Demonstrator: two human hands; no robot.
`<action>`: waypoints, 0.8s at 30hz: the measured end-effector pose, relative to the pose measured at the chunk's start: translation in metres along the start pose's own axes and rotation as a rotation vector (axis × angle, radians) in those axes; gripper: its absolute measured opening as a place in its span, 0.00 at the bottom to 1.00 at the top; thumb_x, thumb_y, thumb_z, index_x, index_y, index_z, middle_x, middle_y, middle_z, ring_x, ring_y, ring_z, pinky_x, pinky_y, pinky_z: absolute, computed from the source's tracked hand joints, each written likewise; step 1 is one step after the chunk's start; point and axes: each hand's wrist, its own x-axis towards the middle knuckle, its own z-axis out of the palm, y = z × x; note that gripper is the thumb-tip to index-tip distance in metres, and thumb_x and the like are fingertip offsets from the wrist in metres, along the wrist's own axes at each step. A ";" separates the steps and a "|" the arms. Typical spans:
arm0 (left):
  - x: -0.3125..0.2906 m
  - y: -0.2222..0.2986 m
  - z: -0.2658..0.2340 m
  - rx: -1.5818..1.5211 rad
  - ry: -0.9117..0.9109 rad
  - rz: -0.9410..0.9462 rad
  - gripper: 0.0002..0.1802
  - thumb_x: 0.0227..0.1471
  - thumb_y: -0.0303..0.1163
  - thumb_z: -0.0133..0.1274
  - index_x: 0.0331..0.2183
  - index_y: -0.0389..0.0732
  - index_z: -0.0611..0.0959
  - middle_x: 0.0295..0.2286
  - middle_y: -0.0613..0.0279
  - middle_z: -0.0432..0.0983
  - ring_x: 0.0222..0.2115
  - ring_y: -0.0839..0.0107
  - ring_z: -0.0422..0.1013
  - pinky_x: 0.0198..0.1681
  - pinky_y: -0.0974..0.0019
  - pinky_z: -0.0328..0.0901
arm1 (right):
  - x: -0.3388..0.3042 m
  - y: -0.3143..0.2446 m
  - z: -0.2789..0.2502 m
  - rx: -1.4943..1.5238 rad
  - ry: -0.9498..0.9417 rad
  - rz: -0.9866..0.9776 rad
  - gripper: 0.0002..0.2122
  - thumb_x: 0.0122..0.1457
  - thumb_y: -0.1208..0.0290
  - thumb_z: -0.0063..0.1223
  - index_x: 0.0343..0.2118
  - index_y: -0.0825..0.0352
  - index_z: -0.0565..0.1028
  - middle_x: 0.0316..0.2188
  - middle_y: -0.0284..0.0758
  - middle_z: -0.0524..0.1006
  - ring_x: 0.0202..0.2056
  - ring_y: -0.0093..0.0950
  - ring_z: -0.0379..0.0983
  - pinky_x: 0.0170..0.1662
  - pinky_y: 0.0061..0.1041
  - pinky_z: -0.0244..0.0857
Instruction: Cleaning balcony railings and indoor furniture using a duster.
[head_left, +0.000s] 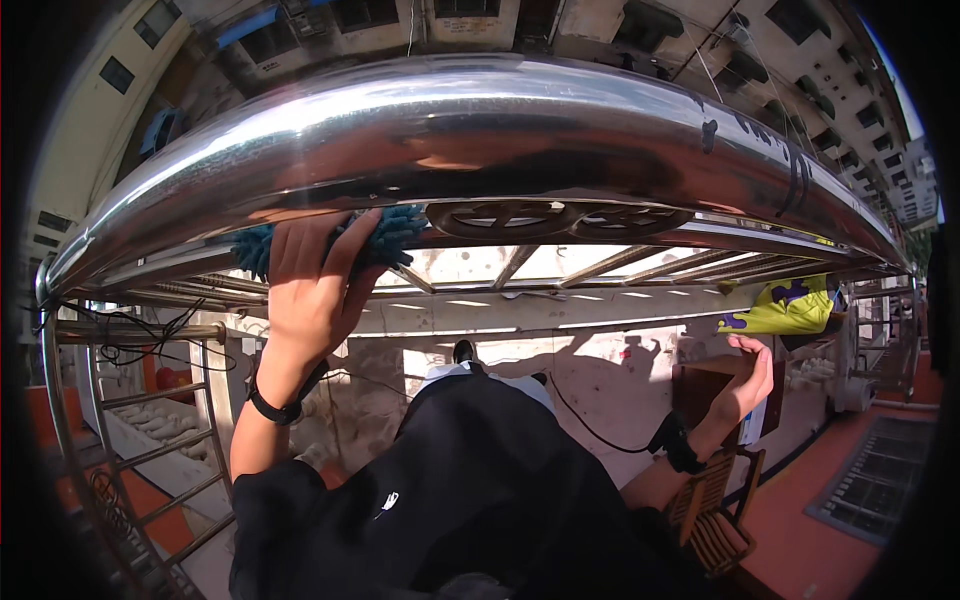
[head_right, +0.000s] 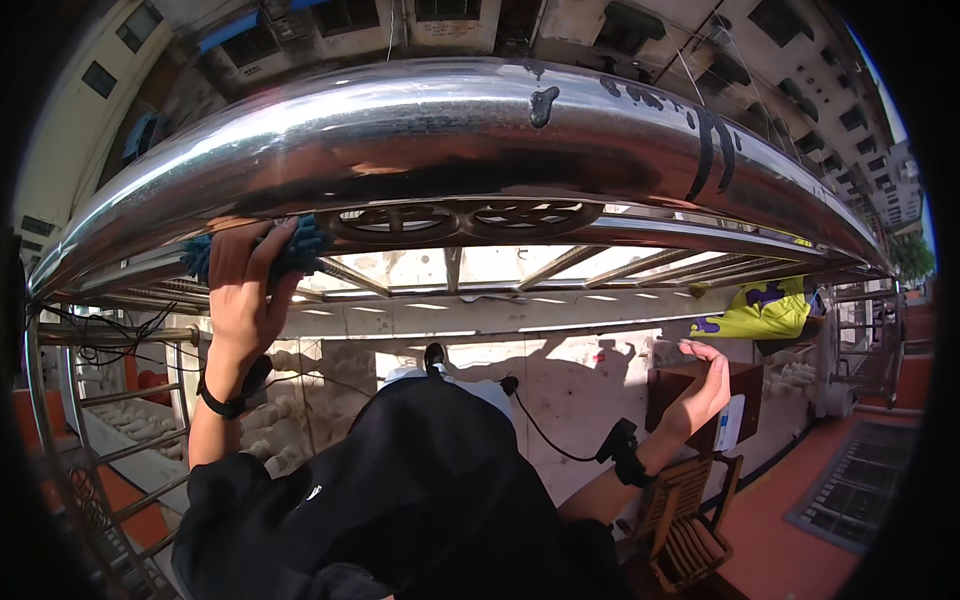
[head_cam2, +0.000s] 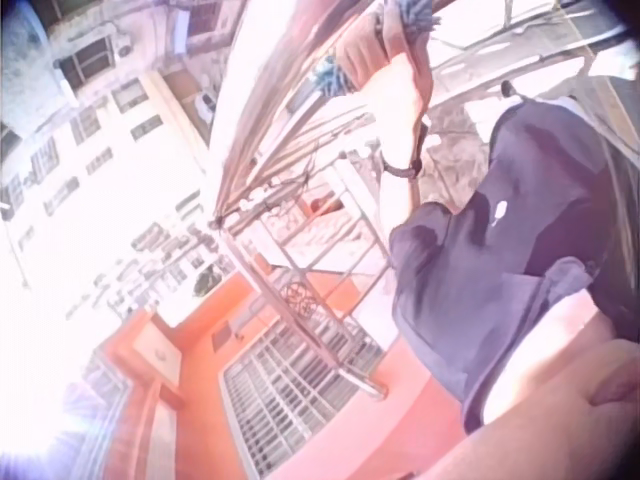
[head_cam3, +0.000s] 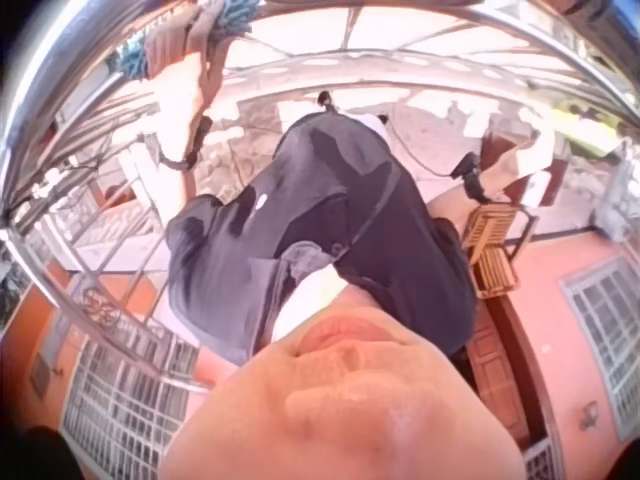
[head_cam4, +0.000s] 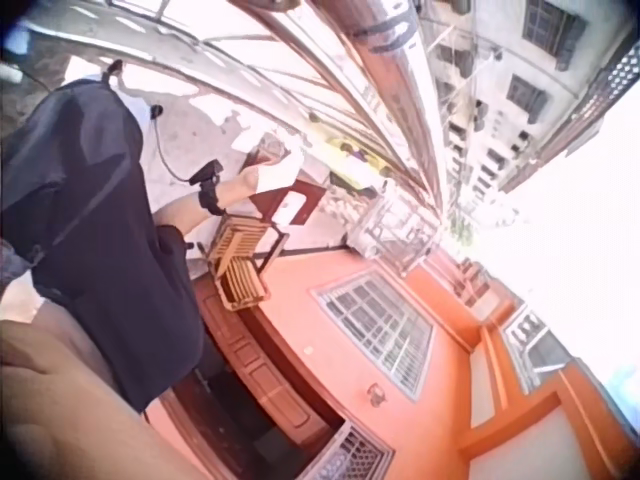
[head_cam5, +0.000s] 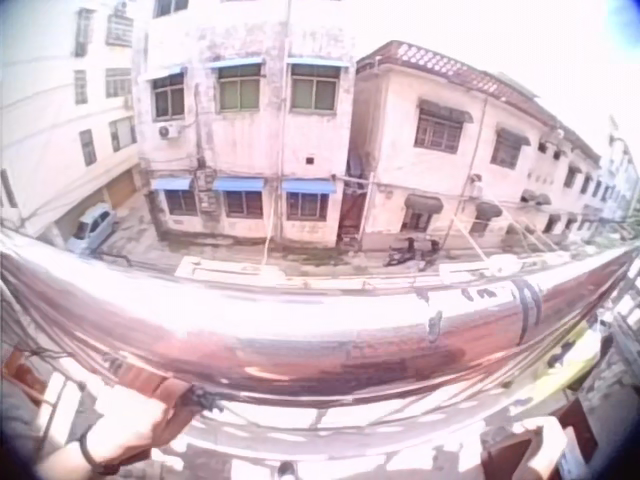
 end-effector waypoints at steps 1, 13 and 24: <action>0.001 0.005 -0.002 -0.038 0.008 0.020 0.29 0.46 0.36 0.64 0.52 0.43 0.78 0.44 0.54 0.74 0.42 0.53 0.70 0.47 0.53 0.63 | -0.003 0.001 -0.001 -0.022 0.006 -0.004 0.19 0.69 0.66 0.34 0.33 0.76 0.75 0.32 0.44 0.78 0.39 0.32 0.74 0.51 0.31 0.64; 0.029 -0.026 -0.023 -0.078 -0.308 0.015 0.37 0.44 0.51 0.67 0.51 0.39 0.76 0.38 0.48 0.78 0.41 0.48 0.74 0.45 0.54 0.67 | -0.025 0.000 0.018 -0.027 0.017 -0.006 0.19 0.69 0.67 0.33 0.34 0.77 0.75 0.32 0.43 0.78 0.38 0.33 0.75 0.52 0.31 0.65; 0.017 -0.032 0.008 -0.152 -0.059 0.134 0.24 0.47 0.51 0.61 0.32 0.40 0.76 0.26 0.55 0.77 0.30 0.57 0.76 0.36 0.57 0.68 | -0.008 -0.004 0.116 0.153 -0.170 0.046 0.18 0.70 0.65 0.37 0.28 0.72 0.72 0.26 0.38 0.73 0.31 0.29 0.71 0.43 0.29 0.65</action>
